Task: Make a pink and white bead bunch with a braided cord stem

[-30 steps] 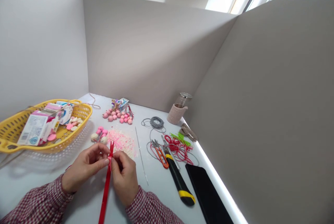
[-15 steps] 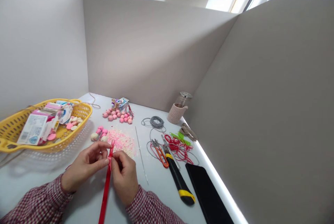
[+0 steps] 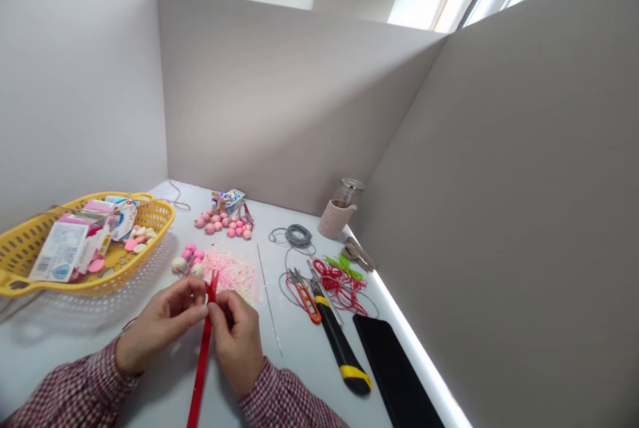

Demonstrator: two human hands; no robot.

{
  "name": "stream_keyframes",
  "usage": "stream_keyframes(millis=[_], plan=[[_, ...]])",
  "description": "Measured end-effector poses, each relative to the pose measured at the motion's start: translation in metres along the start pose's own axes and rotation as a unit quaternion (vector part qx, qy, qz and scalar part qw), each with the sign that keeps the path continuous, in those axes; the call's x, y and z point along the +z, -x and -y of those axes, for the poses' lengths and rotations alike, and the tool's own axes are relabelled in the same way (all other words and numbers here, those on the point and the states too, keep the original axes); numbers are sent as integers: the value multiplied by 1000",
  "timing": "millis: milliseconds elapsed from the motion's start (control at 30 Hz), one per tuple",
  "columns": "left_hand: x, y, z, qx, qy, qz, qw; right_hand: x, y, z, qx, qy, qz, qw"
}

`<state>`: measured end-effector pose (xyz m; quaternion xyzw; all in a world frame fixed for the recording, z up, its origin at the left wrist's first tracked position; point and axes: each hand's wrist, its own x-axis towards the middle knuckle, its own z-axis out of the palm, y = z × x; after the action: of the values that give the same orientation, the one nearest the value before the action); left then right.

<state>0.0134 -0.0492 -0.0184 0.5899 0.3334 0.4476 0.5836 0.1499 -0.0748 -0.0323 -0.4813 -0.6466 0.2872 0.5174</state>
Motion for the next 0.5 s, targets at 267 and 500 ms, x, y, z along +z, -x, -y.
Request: stream_keyframes(millis=[267,500], plan=[[-3,2,-7,-22,-10,-26,999,0,-1,2,-6,8,-2,1000],[-1,0,-6,-14,-20,-27,999,0,0,-1,-12,11,-1,1000]])
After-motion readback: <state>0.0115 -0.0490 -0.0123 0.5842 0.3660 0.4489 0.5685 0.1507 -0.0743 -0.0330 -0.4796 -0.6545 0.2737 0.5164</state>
